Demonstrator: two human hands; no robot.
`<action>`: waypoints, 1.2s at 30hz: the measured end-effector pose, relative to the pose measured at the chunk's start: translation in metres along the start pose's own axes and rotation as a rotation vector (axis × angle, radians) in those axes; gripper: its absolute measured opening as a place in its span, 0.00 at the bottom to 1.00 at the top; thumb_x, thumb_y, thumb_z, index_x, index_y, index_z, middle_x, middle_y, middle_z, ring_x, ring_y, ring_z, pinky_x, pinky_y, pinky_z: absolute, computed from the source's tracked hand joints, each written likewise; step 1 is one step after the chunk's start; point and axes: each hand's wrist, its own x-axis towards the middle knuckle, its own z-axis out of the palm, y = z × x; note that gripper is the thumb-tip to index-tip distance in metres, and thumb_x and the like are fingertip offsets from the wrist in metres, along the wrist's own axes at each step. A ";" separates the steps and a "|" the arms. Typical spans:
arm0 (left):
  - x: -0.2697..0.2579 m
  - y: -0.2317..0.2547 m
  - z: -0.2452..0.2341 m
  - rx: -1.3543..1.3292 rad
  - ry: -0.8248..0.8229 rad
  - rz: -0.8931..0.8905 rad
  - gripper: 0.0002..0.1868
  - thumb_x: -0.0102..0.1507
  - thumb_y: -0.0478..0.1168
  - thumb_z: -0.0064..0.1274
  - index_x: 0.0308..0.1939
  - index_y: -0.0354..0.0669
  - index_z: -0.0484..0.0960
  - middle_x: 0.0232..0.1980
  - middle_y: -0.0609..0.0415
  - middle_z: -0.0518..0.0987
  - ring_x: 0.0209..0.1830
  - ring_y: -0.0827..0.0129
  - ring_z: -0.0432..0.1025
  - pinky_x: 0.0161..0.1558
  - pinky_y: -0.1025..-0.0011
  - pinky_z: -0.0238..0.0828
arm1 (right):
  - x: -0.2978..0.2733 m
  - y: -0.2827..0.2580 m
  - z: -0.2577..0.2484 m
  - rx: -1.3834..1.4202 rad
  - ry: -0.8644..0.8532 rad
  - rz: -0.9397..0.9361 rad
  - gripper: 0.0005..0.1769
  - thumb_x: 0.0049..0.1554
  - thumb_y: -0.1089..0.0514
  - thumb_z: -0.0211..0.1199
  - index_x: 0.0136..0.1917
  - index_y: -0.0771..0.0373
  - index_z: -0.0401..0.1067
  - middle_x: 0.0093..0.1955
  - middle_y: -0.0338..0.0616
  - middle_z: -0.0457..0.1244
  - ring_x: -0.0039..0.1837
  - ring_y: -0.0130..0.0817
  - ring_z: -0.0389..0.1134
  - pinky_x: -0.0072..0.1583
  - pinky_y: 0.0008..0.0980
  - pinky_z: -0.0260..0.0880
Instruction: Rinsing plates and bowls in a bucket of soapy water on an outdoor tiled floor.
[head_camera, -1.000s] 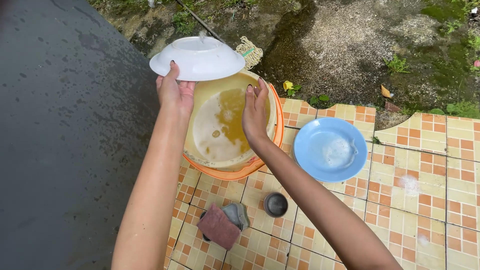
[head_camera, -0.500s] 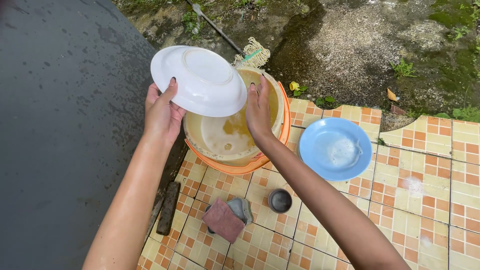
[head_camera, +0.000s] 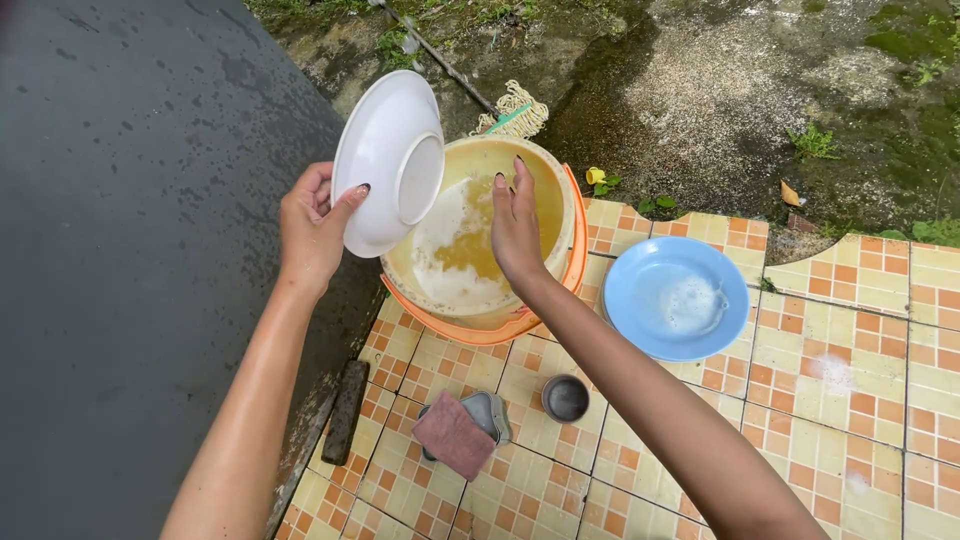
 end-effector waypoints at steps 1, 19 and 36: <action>0.001 0.000 0.000 0.016 0.005 -0.002 0.12 0.68 0.35 0.59 0.55 0.44 0.80 0.48 0.47 0.84 0.49 0.62 0.79 0.50 0.59 0.80 | 0.000 0.000 0.000 0.001 -0.005 0.002 0.33 0.71 0.43 0.34 0.84 0.55 0.36 0.83 0.70 0.36 0.84 0.64 0.40 0.79 0.65 0.39; 0.089 0.008 0.089 -0.394 0.073 -0.282 0.08 0.64 0.35 0.59 0.47 0.44 0.81 0.45 0.55 0.87 0.38 0.72 0.78 0.34 0.71 0.77 | 0.017 0.028 0.002 0.033 0.056 0.046 0.47 0.58 0.28 0.37 0.83 0.51 0.39 0.87 0.43 0.39 0.83 0.42 0.49 0.75 0.50 0.50; 0.147 0.026 0.142 -0.320 0.072 0.147 0.16 0.62 0.26 0.55 0.53 0.40 0.84 0.50 0.53 0.88 0.46 0.69 0.80 0.46 0.69 0.77 | 0.026 0.048 -0.008 0.042 0.223 -0.089 0.43 0.63 0.32 0.36 0.83 0.56 0.39 0.86 0.49 0.40 0.86 0.41 0.40 0.79 0.44 0.42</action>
